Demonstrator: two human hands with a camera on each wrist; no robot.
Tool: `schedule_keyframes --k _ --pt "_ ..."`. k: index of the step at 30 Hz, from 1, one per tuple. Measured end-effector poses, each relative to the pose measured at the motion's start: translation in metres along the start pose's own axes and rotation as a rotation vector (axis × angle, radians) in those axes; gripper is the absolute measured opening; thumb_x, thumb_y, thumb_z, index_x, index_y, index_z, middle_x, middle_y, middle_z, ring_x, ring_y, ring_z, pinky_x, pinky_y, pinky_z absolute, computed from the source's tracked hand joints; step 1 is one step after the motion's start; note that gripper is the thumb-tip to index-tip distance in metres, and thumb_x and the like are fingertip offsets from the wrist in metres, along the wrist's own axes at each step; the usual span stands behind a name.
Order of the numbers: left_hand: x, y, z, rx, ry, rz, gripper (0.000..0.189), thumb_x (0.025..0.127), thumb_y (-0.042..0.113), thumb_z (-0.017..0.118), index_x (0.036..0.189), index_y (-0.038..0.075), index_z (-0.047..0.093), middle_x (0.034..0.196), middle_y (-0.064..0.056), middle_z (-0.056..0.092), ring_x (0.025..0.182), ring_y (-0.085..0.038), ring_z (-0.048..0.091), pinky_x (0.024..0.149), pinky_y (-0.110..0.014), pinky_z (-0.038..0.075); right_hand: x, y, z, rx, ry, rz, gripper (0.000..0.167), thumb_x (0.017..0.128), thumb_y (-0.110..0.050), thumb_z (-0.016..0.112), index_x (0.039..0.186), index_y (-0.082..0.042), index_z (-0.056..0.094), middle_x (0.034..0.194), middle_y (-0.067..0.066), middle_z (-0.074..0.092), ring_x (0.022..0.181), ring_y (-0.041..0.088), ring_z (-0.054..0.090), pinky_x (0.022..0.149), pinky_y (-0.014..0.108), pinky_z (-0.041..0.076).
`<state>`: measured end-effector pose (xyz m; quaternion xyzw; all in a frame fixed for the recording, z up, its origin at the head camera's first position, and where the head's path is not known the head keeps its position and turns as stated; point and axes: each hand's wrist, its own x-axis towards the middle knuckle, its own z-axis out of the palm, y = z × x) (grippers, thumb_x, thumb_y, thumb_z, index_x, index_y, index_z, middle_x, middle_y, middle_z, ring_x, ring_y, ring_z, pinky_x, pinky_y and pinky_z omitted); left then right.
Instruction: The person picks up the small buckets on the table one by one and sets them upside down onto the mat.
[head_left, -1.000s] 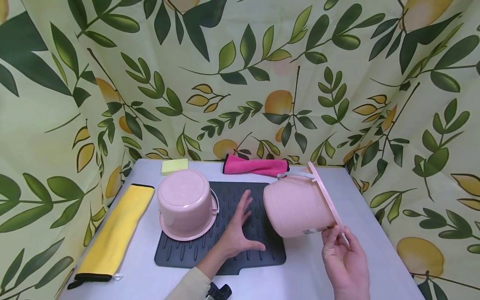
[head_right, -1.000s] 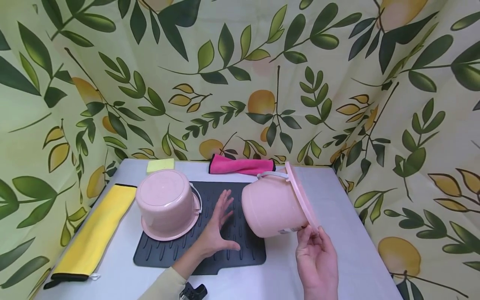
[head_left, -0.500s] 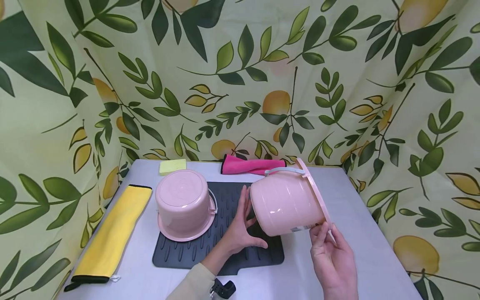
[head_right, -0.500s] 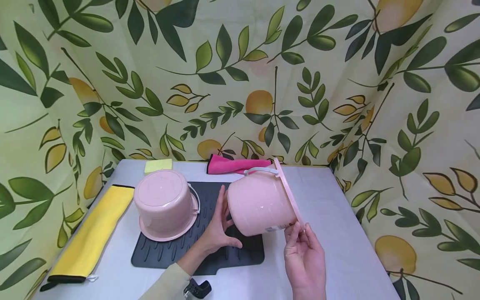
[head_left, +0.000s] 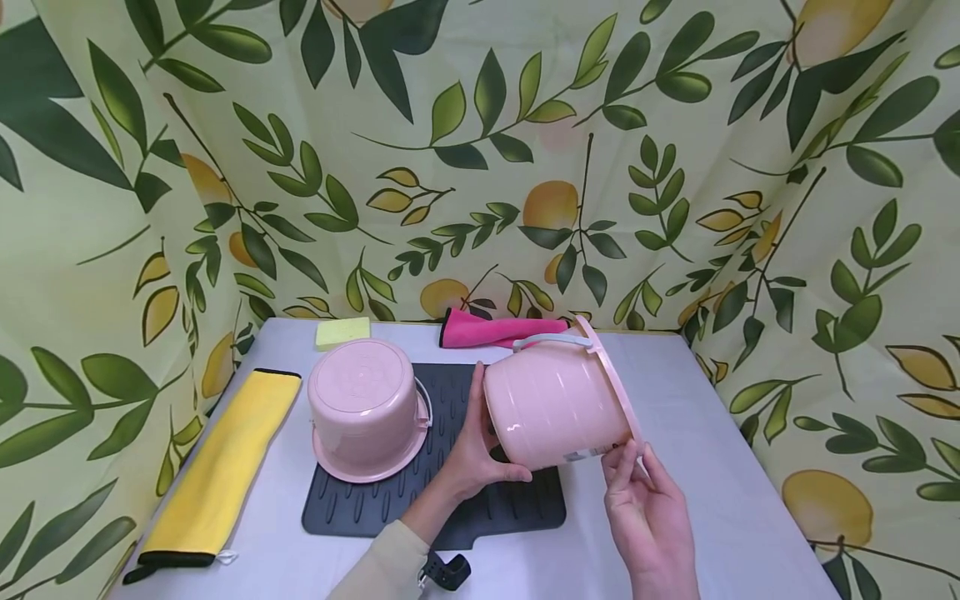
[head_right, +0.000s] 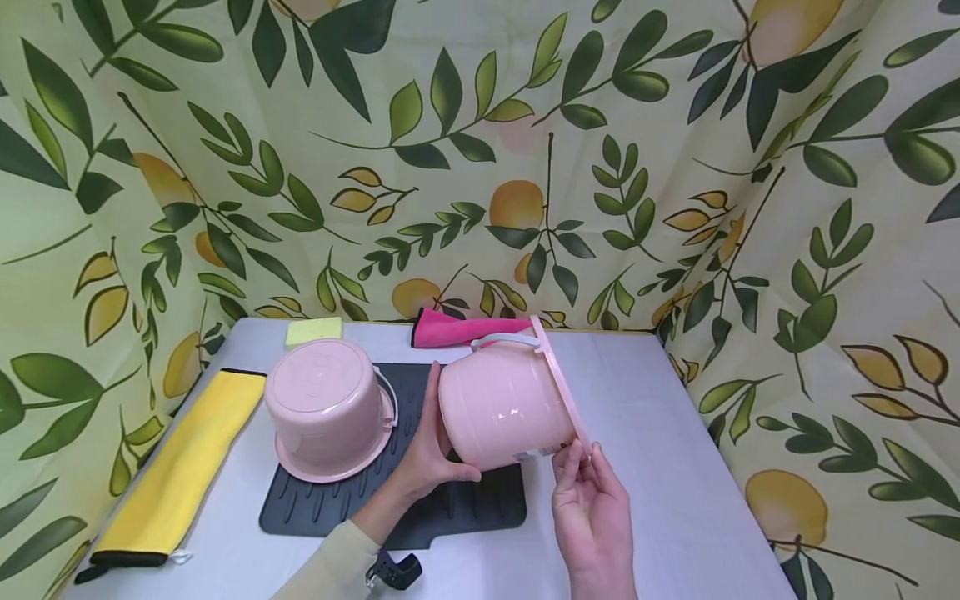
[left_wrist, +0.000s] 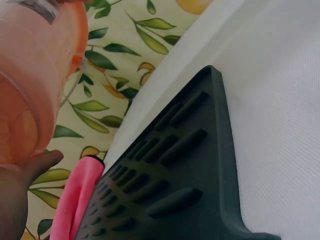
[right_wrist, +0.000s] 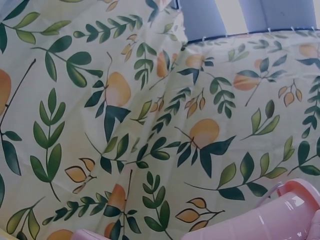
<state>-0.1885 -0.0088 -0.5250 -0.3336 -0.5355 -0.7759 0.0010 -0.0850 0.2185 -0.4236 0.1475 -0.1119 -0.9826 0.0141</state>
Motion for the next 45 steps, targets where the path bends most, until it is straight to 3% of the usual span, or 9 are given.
schedule_keyframes --k 7,14,19,22,28,33,36,41,45 --pt "0.001 0.010 -0.004 0.106 0.022 0.017 0.138 0.080 0.036 0.098 0.175 0.026 -0.001 0.175 -0.008 0.021 0.157 -0.034 0.027 0.117 -0.050 0.046 0.005 0.004 0.000 -0.039 0.036 -0.013 0.038 0.111 -0.005 0.060 0.144 -0.009 0.042 0.135 0.010 0.054 0.110 0.022 0.063 0.104 0.019 0.051" --pt "0.002 0.025 -0.012 0.249 0.040 0.032 0.135 0.077 0.036 0.100 0.174 0.026 0.007 0.172 -0.005 0.024 0.153 -0.033 0.031 0.116 -0.054 0.046 0.013 0.010 -0.006 -0.181 0.017 0.002 0.047 0.111 -0.013 0.063 0.150 -0.013 0.038 0.131 0.010 0.053 0.103 0.021 0.064 0.103 0.016 0.050" --pt "0.004 0.036 -0.017 0.379 0.061 0.056 0.137 0.073 0.037 0.100 0.174 0.024 0.007 0.173 -0.004 0.023 0.154 -0.033 0.029 0.116 -0.062 0.044 0.020 0.013 -0.010 -0.373 -0.006 0.003 0.055 0.112 -0.026 0.064 0.155 -0.018 0.031 0.126 0.009 0.055 0.104 0.019 0.066 0.106 0.018 0.049" --pt "0.006 0.042 -0.017 0.420 0.072 0.035 0.137 0.073 0.037 0.100 0.174 0.027 0.008 0.173 -0.002 0.023 0.155 -0.031 0.027 0.116 -0.066 0.043 0.024 0.011 -0.013 -0.540 -0.035 -0.011 0.056 0.112 -0.033 0.062 0.154 -0.017 0.030 0.124 0.008 0.057 0.104 0.016 0.066 0.105 0.018 0.050" --pt "0.006 0.052 -0.017 0.481 0.107 -0.011 0.134 0.073 0.042 0.098 0.174 0.033 0.010 0.173 0.000 0.021 0.155 -0.030 0.027 0.114 -0.066 0.044 0.031 0.003 -0.022 -0.818 -0.093 0.017 0.040 0.115 -0.046 0.050 0.136 -0.011 0.053 0.111 0.004 0.059 0.101 0.014 0.059 0.099 0.020 0.053" --pt "0.008 0.059 -0.014 0.509 0.118 -0.011 0.134 0.072 0.038 0.098 0.174 0.034 0.012 0.174 0.001 0.020 0.155 -0.028 0.027 0.114 -0.067 0.044 0.035 -0.002 -0.025 -1.001 -0.063 0.012 0.043 0.115 -0.053 0.044 0.131 -0.014 0.054 0.109 0.001 0.056 0.101 0.015 0.054 0.094 0.021 0.051" --pt "0.011 0.067 -0.013 0.543 0.126 -0.013 0.133 0.072 0.035 0.098 0.174 0.035 0.012 0.175 0.003 0.018 0.156 -0.027 0.026 0.115 -0.065 0.044 0.036 -0.004 -0.026 -1.047 -0.083 0.008 0.040 0.116 -0.052 0.042 0.130 -0.016 0.056 0.109 0.001 0.057 0.100 0.016 0.055 0.093 0.022 0.052" --pt "0.015 0.080 -0.018 0.618 0.128 -0.002 0.135 0.070 0.032 0.099 0.173 0.035 0.013 0.175 0.001 0.018 0.155 -0.028 0.029 0.114 -0.062 0.046 0.038 -0.017 -0.028 -1.073 -0.154 0.012 0.043 0.119 -0.044 0.036 0.112 -0.014 0.066 0.106 0.002 0.059 0.099 0.018 0.058 0.093 0.028 0.055" --pt "0.019 0.088 -0.024 0.703 0.128 0.015 0.138 0.065 0.034 0.102 0.173 0.035 0.016 0.174 -0.002 0.022 0.154 -0.029 0.033 0.113 -0.062 0.046 0.043 -0.029 -0.030 -1.177 -0.215 -0.058 0.048 0.120 -0.042 0.031 0.110 -0.014 0.069 0.107 0.004 0.062 0.105 0.020 0.062 0.102 0.034 0.056"
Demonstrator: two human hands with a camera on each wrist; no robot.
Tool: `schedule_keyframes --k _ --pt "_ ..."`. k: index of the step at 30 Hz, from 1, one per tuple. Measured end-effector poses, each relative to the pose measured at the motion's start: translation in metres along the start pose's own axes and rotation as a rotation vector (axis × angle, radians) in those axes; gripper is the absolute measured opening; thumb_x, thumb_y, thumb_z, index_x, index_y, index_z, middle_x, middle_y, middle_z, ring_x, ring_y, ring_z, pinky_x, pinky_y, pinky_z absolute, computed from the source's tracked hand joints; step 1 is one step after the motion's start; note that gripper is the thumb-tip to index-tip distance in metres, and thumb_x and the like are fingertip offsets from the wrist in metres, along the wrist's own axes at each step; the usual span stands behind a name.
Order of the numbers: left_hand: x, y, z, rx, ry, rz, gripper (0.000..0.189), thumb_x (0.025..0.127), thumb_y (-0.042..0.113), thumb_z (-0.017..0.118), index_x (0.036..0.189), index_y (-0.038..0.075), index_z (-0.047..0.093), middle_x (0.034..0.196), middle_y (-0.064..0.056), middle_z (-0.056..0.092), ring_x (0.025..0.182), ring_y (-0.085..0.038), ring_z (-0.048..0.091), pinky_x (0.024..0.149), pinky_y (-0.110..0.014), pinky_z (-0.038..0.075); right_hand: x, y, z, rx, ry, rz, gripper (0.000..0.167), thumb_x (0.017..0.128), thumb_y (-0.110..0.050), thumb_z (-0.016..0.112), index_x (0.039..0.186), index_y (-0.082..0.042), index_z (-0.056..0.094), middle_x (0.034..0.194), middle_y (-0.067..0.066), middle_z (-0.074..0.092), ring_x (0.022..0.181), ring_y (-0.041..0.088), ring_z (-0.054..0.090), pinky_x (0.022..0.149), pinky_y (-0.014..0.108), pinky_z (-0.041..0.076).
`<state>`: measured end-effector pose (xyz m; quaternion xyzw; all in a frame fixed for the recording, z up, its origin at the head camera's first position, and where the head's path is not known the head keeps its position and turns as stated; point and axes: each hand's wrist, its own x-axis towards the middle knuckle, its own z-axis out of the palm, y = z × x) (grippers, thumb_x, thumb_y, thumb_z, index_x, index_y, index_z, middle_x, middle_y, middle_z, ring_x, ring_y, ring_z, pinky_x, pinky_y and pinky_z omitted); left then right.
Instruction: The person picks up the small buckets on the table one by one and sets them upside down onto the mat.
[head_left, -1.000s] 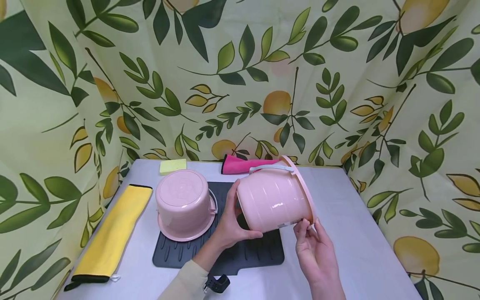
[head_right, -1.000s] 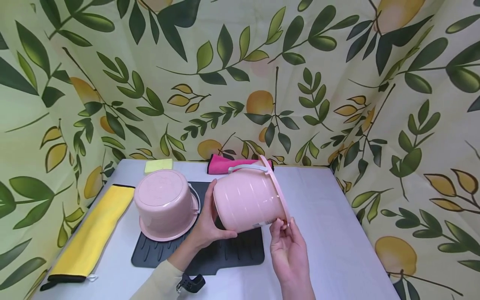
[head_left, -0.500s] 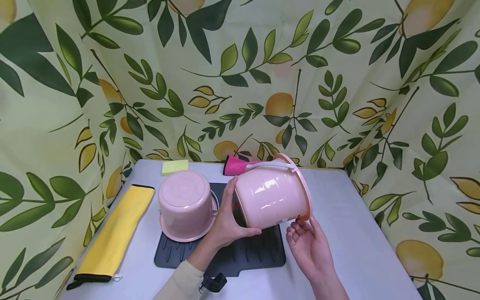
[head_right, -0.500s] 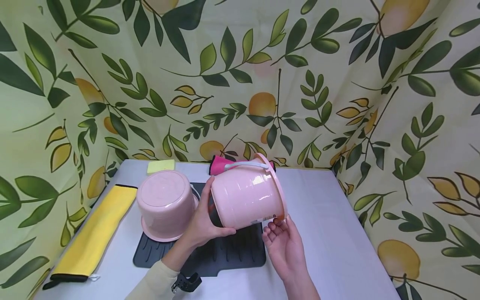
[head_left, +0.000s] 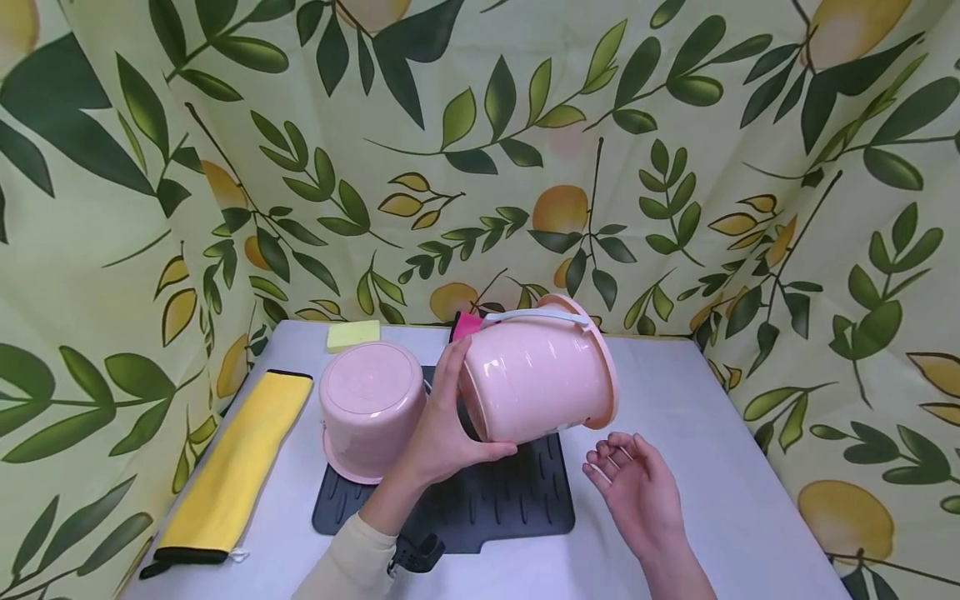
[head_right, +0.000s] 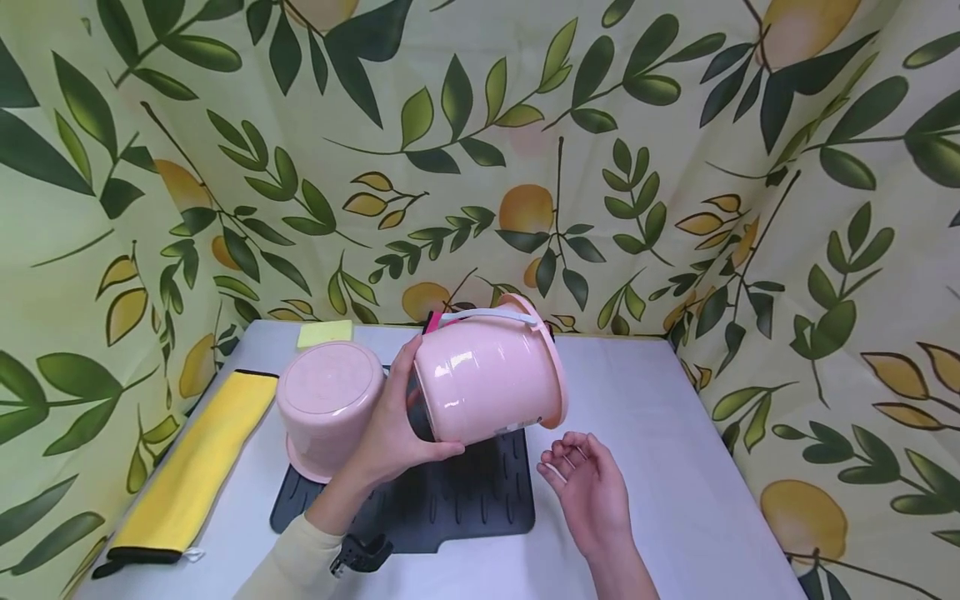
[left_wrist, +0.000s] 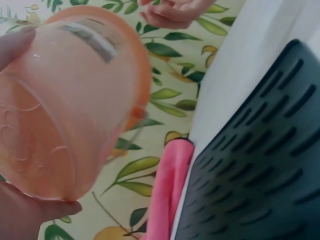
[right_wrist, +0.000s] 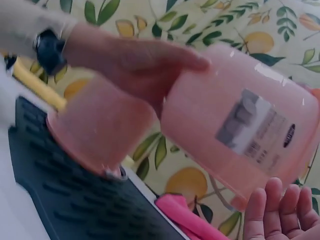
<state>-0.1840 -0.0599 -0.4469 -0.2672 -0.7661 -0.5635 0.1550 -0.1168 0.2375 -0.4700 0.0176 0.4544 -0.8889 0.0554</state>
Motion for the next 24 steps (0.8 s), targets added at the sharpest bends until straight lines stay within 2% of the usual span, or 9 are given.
schedule_keyframes --k 4,10,15,20,24 --pt "0.002 0.003 -0.008 0.077 0.000 0.001 0.140 0.062 0.036 0.104 0.173 0.037 0.019 0.171 -0.002 0.025 0.153 -0.026 0.034 0.115 -0.062 0.044 0.005 -0.003 -0.010 -0.081 0.012 -0.064 0.048 0.121 -0.039 0.030 0.112 -0.014 0.070 0.107 0.004 0.066 0.107 0.021 0.065 0.105 0.038 0.056" --pt "0.003 0.008 -0.016 0.130 0.004 0.015 0.139 0.062 0.039 0.104 0.173 0.035 0.020 0.164 -0.006 0.031 0.148 -0.027 0.037 0.112 -0.061 0.049 0.010 -0.008 -0.020 -0.022 0.045 -0.109 0.046 0.121 -0.032 0.029 0.110 -0.010 0.068 0.104 0.005 0.065 0.104 0.022 0.066 0.102 0.037 0.058" --pt "0.008 0.013 -0.022 0.152 -0.007 0.037 0.140 0.061 0.036 0.104 0.173 0.034 0.020 0.162 -0.008 0.031 0.147 -0.029 0.038 0.110 -0.061 0.050 0.010 -0.011 -0.024 0.015 0.056 -0.108 0.045 0.121 -0.031 0.029 0.109 -0.010 0.068 0.103 0.005 0.065 0.104 0.022 0.065 0.102 0.036 0.057" --pt "0.010 0.015 -0.028 0.182 -0.017 0.056 0.140 0.060 0.035 0.106 0.172 0.034 0.022 0.163 -0.010 0.029 0.148 -0.030 0.037 0.111 -0.062 0.049 0.009 -0.010 -0.028 0.073 0.044 -0.104 0.046 0.121 -0.030 0.030 0.110 -0.008 0.069 0.111 0.007 0.067 0.113 0.025 0.066 0.109 0.039 0.054" --pt "0.011 0.015 -0.032 0.214 -0.015 0.061 0.140 0.061 0.037 0.106 0.173 0.035 0.021 0.168 -0.011 0.025 0.152 -0.033 0.032 0.111 -0.065 0.047 0.010 -0.008 -0.030 0.046 0.057 -0.128 0.044 0.121 -0.030 0.031 0.112 -0.007 0.068 0.117 0.008 0.069 0.119 0.027 0.066 0.112 0.041 0.052"
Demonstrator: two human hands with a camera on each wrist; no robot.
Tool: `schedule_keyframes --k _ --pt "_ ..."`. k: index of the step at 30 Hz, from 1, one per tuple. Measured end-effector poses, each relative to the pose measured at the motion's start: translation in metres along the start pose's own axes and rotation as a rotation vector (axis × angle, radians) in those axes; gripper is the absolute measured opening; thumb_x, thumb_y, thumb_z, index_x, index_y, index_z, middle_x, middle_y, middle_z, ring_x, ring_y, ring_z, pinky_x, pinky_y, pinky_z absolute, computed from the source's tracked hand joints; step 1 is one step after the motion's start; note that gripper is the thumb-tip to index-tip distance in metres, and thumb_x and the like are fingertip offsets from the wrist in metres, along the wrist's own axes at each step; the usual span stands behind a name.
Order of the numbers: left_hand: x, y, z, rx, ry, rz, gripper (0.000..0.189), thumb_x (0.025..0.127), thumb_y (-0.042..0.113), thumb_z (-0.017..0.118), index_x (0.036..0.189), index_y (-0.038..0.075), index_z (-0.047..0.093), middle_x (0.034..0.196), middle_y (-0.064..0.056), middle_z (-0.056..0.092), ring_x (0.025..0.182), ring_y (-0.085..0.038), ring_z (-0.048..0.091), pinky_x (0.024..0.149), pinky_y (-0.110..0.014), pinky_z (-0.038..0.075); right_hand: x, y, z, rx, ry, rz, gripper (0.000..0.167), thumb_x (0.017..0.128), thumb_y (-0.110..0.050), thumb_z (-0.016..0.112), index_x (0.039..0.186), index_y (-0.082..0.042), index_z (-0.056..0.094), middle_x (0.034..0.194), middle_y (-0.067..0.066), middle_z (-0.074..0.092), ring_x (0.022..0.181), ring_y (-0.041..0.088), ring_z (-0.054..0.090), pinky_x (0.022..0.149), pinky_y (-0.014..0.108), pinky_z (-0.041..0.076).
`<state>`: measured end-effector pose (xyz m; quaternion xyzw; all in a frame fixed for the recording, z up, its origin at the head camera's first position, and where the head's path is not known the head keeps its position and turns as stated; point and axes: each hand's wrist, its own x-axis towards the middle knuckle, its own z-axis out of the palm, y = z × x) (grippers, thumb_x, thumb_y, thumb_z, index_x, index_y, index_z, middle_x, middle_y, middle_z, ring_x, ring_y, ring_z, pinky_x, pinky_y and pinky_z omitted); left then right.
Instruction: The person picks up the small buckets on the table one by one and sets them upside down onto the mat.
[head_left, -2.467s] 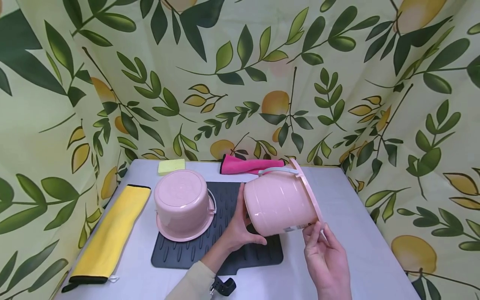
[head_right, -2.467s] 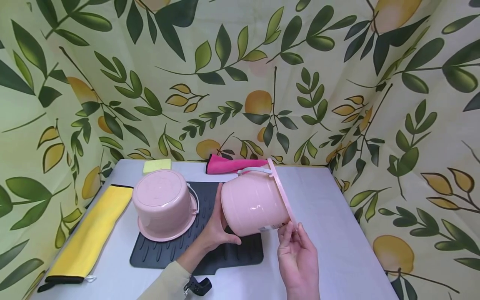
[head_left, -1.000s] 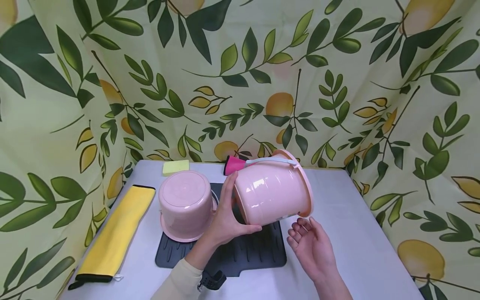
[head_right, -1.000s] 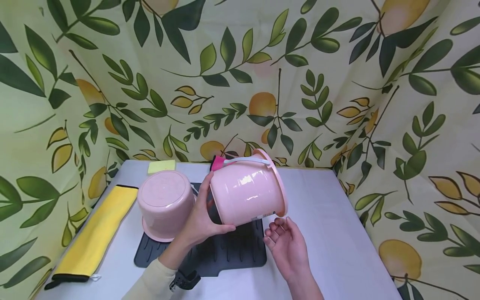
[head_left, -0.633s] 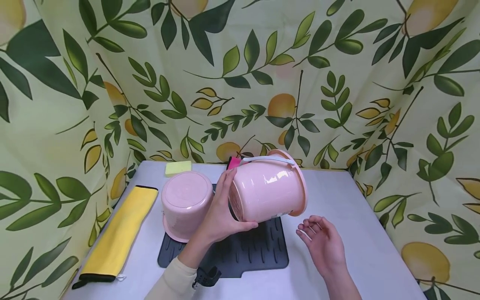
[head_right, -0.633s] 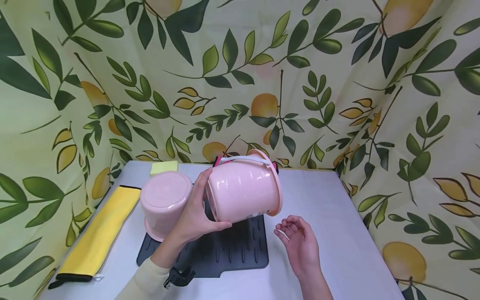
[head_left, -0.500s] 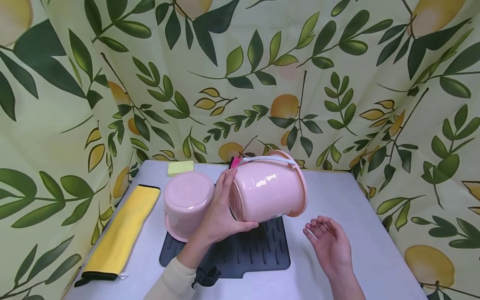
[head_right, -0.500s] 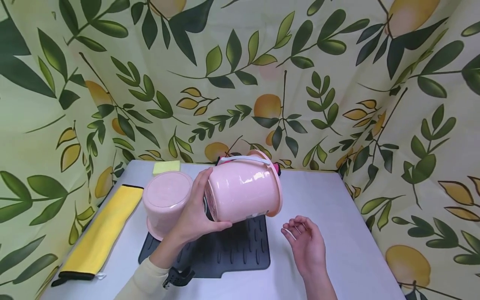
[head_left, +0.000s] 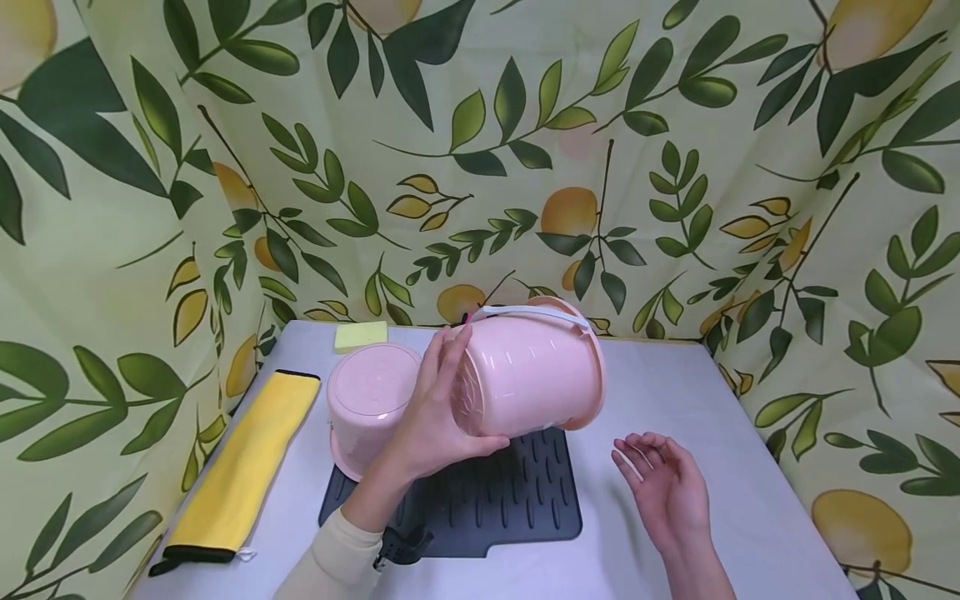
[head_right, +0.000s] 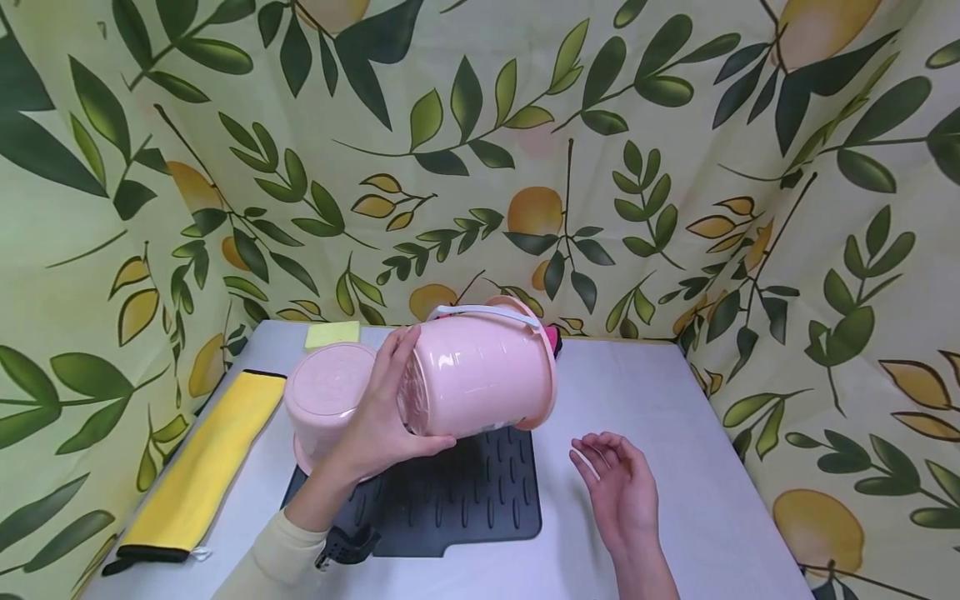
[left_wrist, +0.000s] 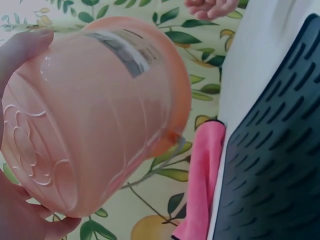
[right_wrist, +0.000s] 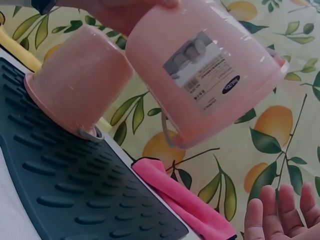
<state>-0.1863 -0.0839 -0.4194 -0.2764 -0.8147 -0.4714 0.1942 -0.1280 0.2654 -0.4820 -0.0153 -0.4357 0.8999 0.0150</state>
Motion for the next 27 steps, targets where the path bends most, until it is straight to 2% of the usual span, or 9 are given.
schedule_keyframes --k 6,11,14,19,27 --pt "-0.0026 -0.0012 -0.0014 0.045 -0.013 -0.024 0.137 0.063 0.041 0.104 0.172 0.038 0.023 0.176 -0.013 0.015 0.160 -0.039 0.019 0.113 -0.073 0.040 0.0007 0.0004 -0.0033 0.020 0.014 0.005 0.044 0.120 -0.032 0.032 0.114 -0.007 0.068 0.119 0.008 0.069 0.123 0.028 0.065 0.113 0.041 0.052" --pt "-0.0040 -0.0002 -0.0005 0.058 -0.021 -0.032 0.135 0.064 0.042 0.103 0.173 0.038 0.023 0.178 -0.012 0.013 0.162 -0.039 0.016 0.114 -0.075 0.037 0.0009 -0.0001 -0.0040 0.026 0.080 0.009 0.040 0.120 -0.034 0.035 0.117 -0.008 0.065 0.125 0.008 0.070 0.127 0.027 0.066 0.112 0.040 0.052" --pt "-0.0039 0.0001 0.0003 0.071 -0.022 -0.028 0.134 0.064 0.043 0.102 0.172 0.039 0.024 0.177 -0.012 0.014 0.161 -0.039 0.018 0.114 -0.075 0.038 0.0005 0.0000 -0.0033 -0.022 0.110 -0.010 0.039 0.119 -0.036 0.037 0.119 -0.008 0.064 0.127 0.008 0.071 0.127 0.028 0.067 0.111 0.040 0.053" --pt "-0.0026 -0.0011 0.0008 0.104 -0.008 -0.002 0.133 0.063 0.046 0.101 0.172 0.037 0.026 0.175 -0.014 0.019 0.161 -0.038 0.018 0.114 -0.074 0.039 0.0006 0.0003 -0.0012 -0.145 0.106 -0.069 0.041 0.119 -0.037 0.037 0.122 -0.005 0.063 0.128 0.008 0.071 0.126 0.030 0.067 0.110 0.041 0.054" --pt "-0.0011 -0.0016 -0.0016 0.126 -0.004 0.000 0.128 0.065 0.048 0.099 0.172 0.037 0.029 0.177 -0.014 0.017 0.161 -0.036 0.018 0.116 -0.075 0.035 0.0035 0.0001 0.0036 -0.376 0.143 -0.148 0.052 0.119 -0.041 0.038 0.131 0.008 0.052 0.129 0.008 0.070 0.123 0.028 0.069 0.106 0.037 0.056"
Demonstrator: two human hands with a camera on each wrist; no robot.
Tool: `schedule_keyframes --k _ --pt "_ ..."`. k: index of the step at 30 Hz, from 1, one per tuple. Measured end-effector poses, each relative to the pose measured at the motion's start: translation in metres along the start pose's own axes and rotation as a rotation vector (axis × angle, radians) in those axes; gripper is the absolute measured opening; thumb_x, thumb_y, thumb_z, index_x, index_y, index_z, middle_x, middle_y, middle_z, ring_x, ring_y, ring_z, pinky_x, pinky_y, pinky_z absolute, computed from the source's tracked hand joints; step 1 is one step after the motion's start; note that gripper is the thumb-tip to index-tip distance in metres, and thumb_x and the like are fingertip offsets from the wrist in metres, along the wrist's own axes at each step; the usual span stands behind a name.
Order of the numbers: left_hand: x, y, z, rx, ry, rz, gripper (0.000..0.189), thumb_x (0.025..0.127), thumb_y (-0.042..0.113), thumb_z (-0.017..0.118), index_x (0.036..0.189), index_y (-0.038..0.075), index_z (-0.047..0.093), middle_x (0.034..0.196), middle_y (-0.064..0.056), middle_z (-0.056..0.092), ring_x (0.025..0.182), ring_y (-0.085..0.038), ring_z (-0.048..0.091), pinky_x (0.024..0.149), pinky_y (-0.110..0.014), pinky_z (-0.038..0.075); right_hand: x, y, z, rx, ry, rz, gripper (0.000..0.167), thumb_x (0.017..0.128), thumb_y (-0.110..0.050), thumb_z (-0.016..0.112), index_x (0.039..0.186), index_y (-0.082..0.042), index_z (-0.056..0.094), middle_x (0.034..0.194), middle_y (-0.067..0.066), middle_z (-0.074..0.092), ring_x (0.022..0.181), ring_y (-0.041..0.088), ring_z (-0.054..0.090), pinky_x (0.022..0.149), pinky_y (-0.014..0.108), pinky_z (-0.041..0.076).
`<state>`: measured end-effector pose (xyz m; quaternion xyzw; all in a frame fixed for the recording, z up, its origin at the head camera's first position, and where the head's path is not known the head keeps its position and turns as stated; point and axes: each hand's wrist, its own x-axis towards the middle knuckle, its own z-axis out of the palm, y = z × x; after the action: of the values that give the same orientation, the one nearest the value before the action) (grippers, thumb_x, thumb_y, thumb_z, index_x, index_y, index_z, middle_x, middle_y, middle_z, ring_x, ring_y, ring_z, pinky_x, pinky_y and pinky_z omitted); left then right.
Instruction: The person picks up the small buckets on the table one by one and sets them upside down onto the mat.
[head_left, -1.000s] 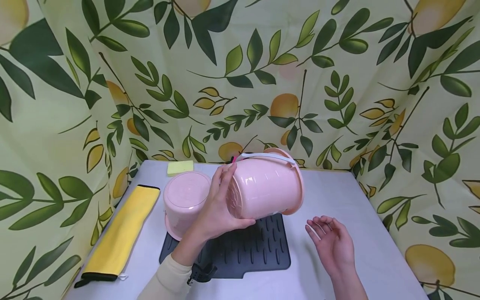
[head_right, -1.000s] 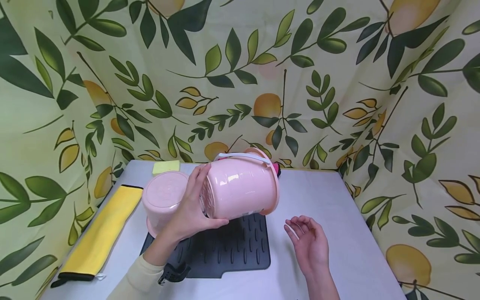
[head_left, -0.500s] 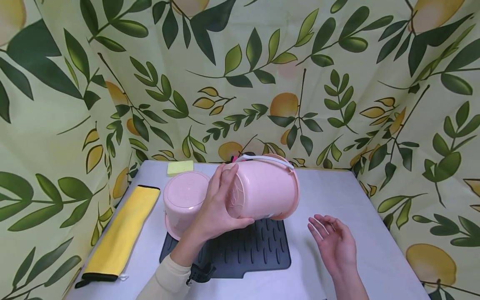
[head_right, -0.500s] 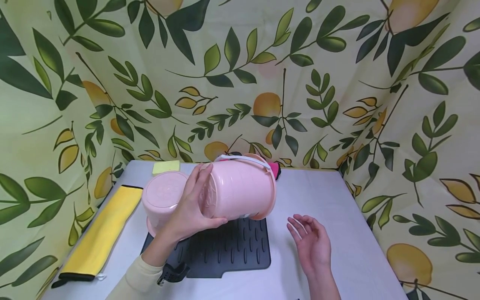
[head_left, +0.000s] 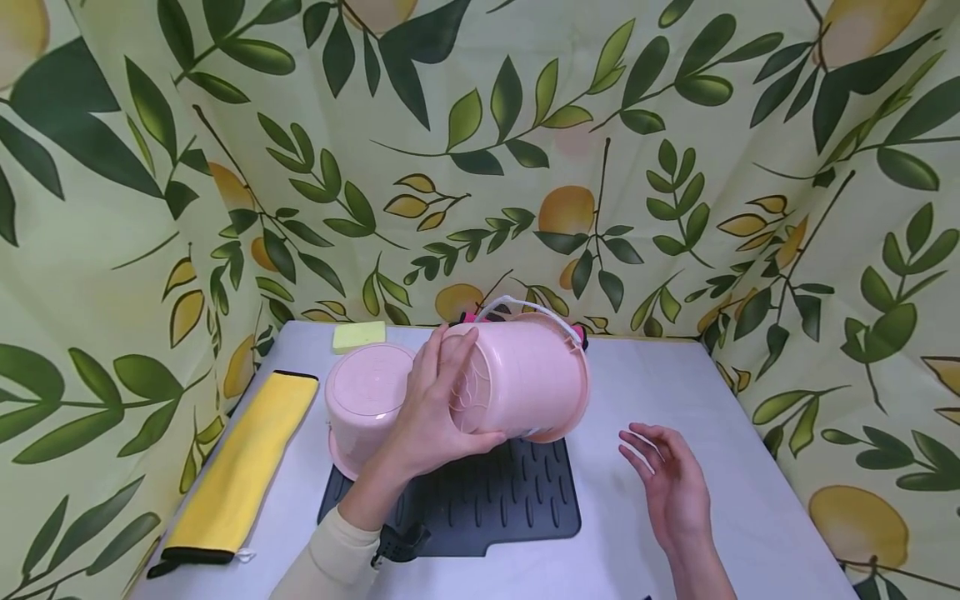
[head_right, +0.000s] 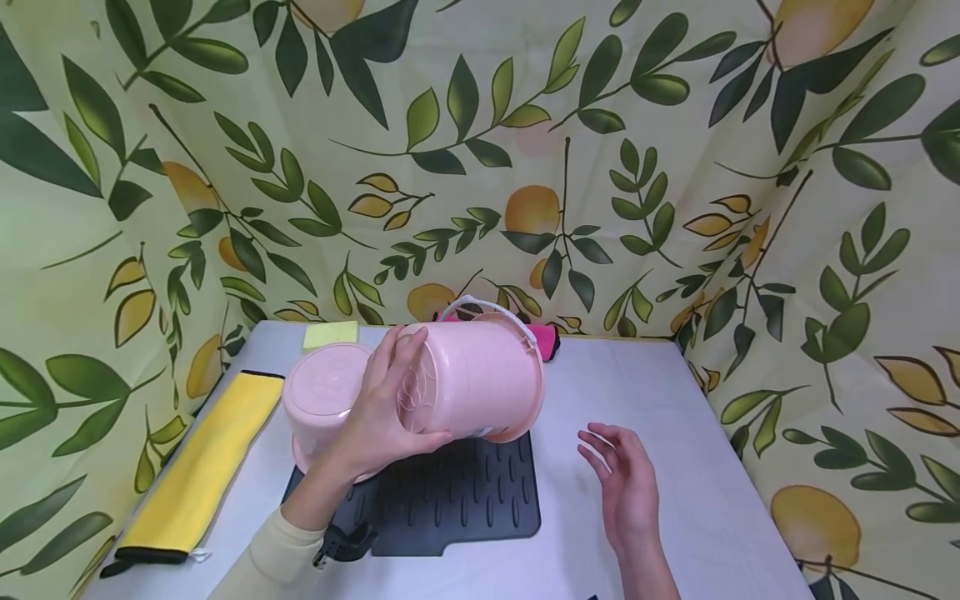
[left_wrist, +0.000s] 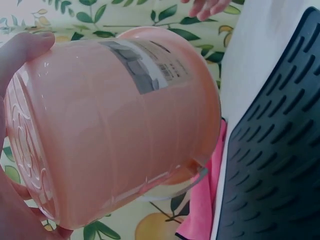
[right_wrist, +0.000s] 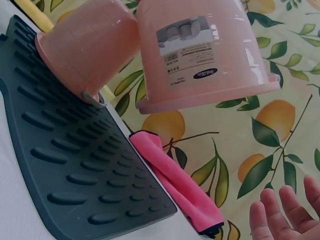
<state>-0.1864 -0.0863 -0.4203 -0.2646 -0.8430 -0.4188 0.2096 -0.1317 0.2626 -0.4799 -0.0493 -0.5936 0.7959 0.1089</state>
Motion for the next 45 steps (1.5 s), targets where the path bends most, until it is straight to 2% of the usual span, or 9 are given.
schedule_keyframes --k 6,11,14,18,21,29,33,40,45 --pt "0.001 0.002 0.002 0.065 -0.021 -0.002 0.125 0.065 0.051 0.099 0.170 0.037 0.033 0.177 -0.016 0.017 0.159 -0.040 0.020 0.118 -0.075 0.029 0.000 0.000 0.001 -0.054 0.021 -0.005 0.057 0.118 -0.043 0.041 0.132 0.011 0.049 0.128 0.008 0.069 0.124 0.028 0.068 0.105 0.035 0.057" --pt "0.000 0.002 0.008 0.158 -0.066 0.001 0.120 0.067 0.060 0.094 0.170 0.040 0.035 0.176 -0.017 0.020 0.157 -0.042 0.022 0.116 -0.074 0.032 -0.001 -0.002 0.000 -0.045 0.033 0.003 0.056 0.118 -0.044 0.041 0.131 0.011 0.051 0.128 0.008 0.069 0.124 0.027 0.068 0.105 0.035 0.057" --pt "0.004 0.001 0.008 0.186 -0.045 0.042 0.118 0.067 0.061 0.094 0.169 0.037 0.038 0.176 -0.018 0.021 0.157 -0.041 0.023 0.116 -0.073 0.032 -0.001 -0.004 -0.001 -0.025 0.030 0.001 0.054 0.118 -0.043 0.042 0.130 0.008 0.054 0.128 0.007 0.069 0.123 0.026 0.069 0.105 0.035 0.057" --pt "0.013 0.000 0.007 0.242 0.019 0.109 0.115 0.066 0.061 0.095 0.166 0.035 0.044 0.175 -0.019 0.022 0.157 -0.042 0.022 0.116 -0.070 0.031 -0.001 -0.005 -0.003 -0.001 0.025 0.006 0.051 0.118 -0.042 0.042 0.129 0.006 0.056 0.127 0.006 0.070 0.122 0.026 0.069 0.105 0.036 0.057" --pt "0.016 -0.001 0.008 0.307 0.038 0.134 0.112 0.065 0.061 0.095 0.163 0.034 0.048 0.175 -0.021 0.021 0.157 -0.045 0.023 0.114 -0.071 0.031 -0.003 -0.004 -0.003 0.007 0.031 0.019 0.050 0.118 -0.042 0.041 0.128 0.005 0.056 0.126 0.006 0.070 0.122 0.025 0.069 0.105 0.036 0.057" --pt "0.008 0.009 0.019 0.461 -0.085 0.135 0.107 0.072 0.066 0.086 0.166 0.033 0.046 0.172 -0.025 0.024 0.153 -0.047 0.024 0.107 -0.068 0.039 -0.004 -0.003 -0.005 0.035 0.030 0.013 0.048 0.119 -0.040 0.041 0.128 0.004 0.057 0.126 0.006 0.071 0.122 0.026 0.070 0.106 0.037 0.056" --pt "0.006 0.016 0.022 0.469 -0.151 0.098 0.109 0.073 0.070 0.083 0.168 0.036 0.043 0.172 -0.023 0.024 0.155 -0.045 0.023 0.109 -0.069 0.038 -0.004 -0.004 -0.007 0.057 0.034 0.020 0.045 0.119 -0.038 0.041 0.126 0.002 0.058 0.125 0.006 0.072 0.121 0.026 0.070 0.106 0.037 0.056" --pt "-0.001 0.022 0.031 0.439 -0.315 0.026 0.113 0.073 0.076 0.082 0.170 0.040 0.037 0.175 -0.022 0.018 0.155 -0.045 0.021 0.113 -0.071 0.033 -0.004 -0.005 -0.009 0.084 0.072 0.039 0.041 0.119 -0.036 0.042 0.122 0.001 0.059 0.121 0.006 0.074 0.119 0.027 0.072 0.105 0.039 0.057" --pt "-0.003 0.024 0.039 0.461 -0.323 0.029 0.111 0.073 0.075 0.083 0.169 0.039 0.039 0.175 -0.023 0.018 0.155 -0.047 0.022 0.113 -0.071 0.032 -0.006 -0.005 -0.012 0.113 0.061 0.039 0.038 0.119 -0.033 0.041 0.120 -0.001 0.062 0.120 0.006 0.075 0.118 0.027 0.072 0.105 0.039 0.057"
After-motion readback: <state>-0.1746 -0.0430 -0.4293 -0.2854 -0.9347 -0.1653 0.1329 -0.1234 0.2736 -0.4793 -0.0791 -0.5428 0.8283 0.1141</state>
